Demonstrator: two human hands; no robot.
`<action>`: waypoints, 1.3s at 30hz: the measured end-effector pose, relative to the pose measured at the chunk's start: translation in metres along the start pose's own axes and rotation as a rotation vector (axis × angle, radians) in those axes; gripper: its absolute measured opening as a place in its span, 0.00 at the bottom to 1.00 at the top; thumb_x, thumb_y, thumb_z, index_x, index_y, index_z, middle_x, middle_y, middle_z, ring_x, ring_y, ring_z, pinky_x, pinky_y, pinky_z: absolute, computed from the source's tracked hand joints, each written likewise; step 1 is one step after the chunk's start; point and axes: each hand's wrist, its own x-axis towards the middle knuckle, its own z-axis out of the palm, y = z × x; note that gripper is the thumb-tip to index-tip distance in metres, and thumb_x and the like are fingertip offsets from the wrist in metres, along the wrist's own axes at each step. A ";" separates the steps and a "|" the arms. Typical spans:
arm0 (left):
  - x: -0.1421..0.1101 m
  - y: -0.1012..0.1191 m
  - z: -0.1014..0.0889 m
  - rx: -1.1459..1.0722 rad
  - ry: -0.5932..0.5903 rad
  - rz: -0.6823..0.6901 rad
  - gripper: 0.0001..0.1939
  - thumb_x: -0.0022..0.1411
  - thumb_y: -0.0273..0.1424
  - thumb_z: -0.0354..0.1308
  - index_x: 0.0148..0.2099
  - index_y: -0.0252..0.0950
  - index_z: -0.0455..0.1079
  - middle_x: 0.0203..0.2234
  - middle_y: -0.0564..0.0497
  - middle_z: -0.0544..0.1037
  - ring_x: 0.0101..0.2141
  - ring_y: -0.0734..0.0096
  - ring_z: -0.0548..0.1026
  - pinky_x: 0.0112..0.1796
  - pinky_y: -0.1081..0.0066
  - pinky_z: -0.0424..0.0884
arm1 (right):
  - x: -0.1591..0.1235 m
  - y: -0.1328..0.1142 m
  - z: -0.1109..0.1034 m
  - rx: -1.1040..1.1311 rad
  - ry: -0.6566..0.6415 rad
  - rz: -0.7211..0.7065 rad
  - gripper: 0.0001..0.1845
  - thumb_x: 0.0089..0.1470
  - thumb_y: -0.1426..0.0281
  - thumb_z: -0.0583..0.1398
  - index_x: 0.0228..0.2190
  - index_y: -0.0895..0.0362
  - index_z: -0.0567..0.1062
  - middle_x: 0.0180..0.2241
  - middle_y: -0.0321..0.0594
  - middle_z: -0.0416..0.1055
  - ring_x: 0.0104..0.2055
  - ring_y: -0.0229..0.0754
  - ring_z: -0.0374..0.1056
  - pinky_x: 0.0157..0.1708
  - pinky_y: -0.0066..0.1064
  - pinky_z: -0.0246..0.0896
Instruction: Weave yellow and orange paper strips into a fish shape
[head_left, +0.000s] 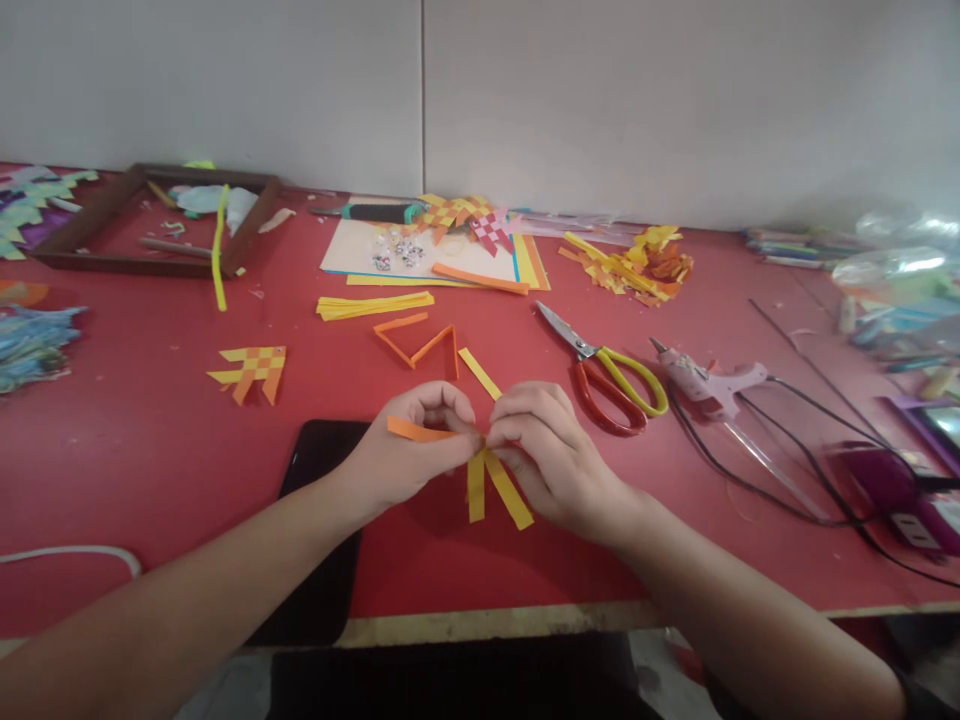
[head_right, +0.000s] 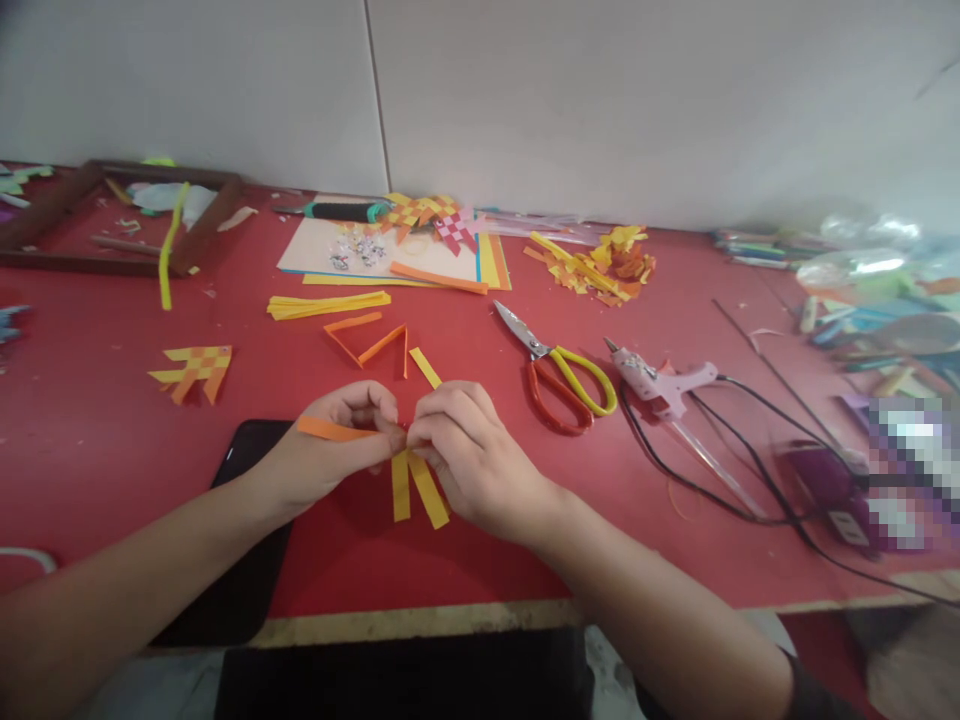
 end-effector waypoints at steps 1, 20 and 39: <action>0.000 0.000 0.000 -0.004 0.000 -0.004 0.10 0.52 0.23 0.63 0.32 0.36 0.64 0.19 0.60 0.72 0.19 0.83 0.66 0.23 0.80 0.62 | 0.000 0.000 -0.001 -0.004 -0.011 0.004 0.10 0.58 0.83 0.54 0.35 0.56 0.65 0.37 0.44 0.67 0.41 0.44 0.62 0.42 0.41 0.63; -0.008 0.001 0.002 0.178 0.051 0.123 0.09 0.57 0.28 0.63 0.32 0.36 0.64 0.26 0.57 0.69 0.26 0.79 0.68 0.28 0.78 0.64 | -0.002 0.005 0.001 -0.080 0.141 -0.041 0.07 0.52 0.78 0.65 0.34 0.57 0.76 0.32 0.42 0.75 0.35 0.42 0.71 0.37 0.39 0.72; -0.010 0.000 0.002 0.172 -0.018 0.090 0.08 0.56 0.25 0.61 0.33 0.37 0.63 0.26 0.57 0.68 0.25 0.79 0.65 0.27 0.77 0.62 | -0.001 0.001 0.004 -0.026 0.165 -0.009 0.07 0.51 0.80 0.62 0.32 0.56 0.74 0.29 0.39 0.73 0.33 0.41 0.71 0.34 0.36 0.72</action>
